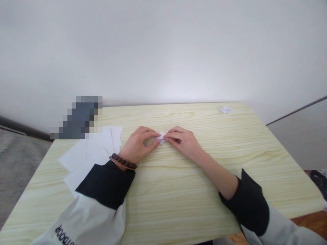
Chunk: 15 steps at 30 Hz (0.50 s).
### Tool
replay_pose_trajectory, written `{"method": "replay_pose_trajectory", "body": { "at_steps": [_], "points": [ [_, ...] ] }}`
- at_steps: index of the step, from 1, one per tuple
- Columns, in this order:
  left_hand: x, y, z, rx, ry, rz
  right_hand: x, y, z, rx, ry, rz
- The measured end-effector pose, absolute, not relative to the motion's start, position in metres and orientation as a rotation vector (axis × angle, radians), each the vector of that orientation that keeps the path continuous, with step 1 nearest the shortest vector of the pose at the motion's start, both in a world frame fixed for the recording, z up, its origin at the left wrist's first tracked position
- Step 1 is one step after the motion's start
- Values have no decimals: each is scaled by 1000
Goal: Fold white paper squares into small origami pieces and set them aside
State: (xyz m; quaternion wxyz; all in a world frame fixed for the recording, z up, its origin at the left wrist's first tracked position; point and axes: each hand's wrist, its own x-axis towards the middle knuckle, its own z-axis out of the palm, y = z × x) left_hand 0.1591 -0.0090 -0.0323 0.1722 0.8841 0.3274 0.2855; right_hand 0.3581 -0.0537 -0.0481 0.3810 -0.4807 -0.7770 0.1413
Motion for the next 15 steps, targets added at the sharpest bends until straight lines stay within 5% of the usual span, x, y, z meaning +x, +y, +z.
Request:
{"method": "replay_pose_trajectory", "body": {
  "at_steps": [15],
  "points": [
    [160,-7,-42,2719,932,877,359,-53,-43,-1388,-1987,359]
  ]
}}
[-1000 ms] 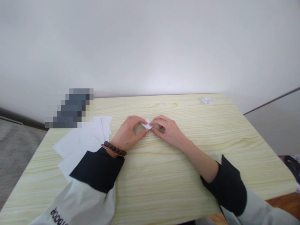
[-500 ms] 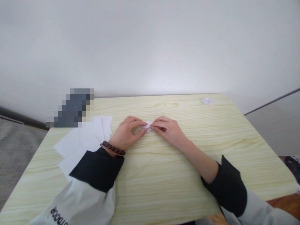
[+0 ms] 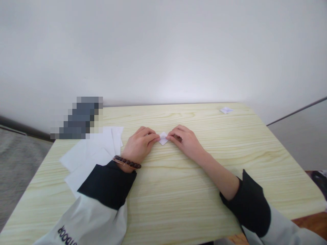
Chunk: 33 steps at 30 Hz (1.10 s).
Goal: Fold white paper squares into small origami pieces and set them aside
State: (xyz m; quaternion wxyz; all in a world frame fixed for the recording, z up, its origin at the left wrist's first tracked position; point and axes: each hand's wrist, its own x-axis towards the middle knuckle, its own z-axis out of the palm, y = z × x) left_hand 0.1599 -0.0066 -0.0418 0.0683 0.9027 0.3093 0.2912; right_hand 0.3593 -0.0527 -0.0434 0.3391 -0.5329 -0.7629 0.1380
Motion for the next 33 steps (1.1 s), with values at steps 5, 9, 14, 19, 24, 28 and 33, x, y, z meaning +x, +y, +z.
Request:
{"method": "replay_pose_trajectory", "body": {
  "at_steps": [5,9,14,19,24,28,33],
  "points": [
    [163,-8,-41,2689,1048,822,357,-51,-45,-1491,-1922,374],
    [164,-10,-40,2654,1097,773,358,-51,-46,-1477,-1875,405],
    [164,-11,-38,2694,1068,704,360,-51,-45,-1447,-1892,466],
    [166,-13,-36,2687,1136,639,361,-51,-41,-1472,-1933,474],
    [171,-15,-35,2660,1164,572,357,-51,-43,-1540,-1932,402],
    [173,-16,-34,2655,1165,560,355,-52,-44,-1559,-1880,350],
    [171,-17,-34,2654,1085,612,356,-52,-43,-1512,-1914,356]
  ]
}}
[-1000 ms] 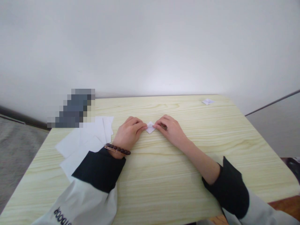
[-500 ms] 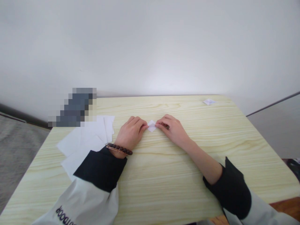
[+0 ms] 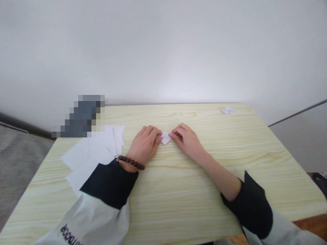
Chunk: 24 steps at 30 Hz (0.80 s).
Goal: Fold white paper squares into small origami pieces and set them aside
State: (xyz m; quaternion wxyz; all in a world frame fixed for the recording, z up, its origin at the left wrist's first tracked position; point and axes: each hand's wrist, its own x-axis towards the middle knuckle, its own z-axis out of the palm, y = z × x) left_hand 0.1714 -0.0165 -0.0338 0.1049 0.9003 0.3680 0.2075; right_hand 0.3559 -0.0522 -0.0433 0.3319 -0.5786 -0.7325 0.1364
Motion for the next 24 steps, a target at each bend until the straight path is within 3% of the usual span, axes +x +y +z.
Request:
{"method": "replay_pose_trajectory", "body": {
  "at_steps": [11,24],
  "points": [
    [168,-12,-41,2470,1082,811,359,-53,-46,-1418,-1891,411],
    [172,-14,-41,2544,1173,698,357,-51,-42,-1531,-1977,407]
  ]
}}
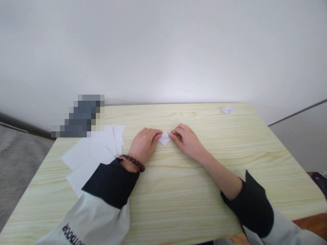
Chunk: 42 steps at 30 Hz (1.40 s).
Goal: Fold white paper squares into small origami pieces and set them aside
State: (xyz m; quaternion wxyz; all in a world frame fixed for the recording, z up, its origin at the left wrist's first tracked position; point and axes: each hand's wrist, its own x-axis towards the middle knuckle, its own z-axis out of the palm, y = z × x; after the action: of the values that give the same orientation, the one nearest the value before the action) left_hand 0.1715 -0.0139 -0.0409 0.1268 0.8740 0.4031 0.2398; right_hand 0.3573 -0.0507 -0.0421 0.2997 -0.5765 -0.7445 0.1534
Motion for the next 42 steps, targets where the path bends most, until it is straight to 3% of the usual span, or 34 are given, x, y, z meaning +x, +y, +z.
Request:
{"method": "replay_pose_trajectory", "body": {
  "at_steps": [14,42],
  "points": [
    [176,-21,-42,2633,1337,728,349,-52,-46,-1589,-1894,277],
    [175,-23,-36,2636,1483,599,348,-50,-45,-1639,-1851,380]
  ]
}}
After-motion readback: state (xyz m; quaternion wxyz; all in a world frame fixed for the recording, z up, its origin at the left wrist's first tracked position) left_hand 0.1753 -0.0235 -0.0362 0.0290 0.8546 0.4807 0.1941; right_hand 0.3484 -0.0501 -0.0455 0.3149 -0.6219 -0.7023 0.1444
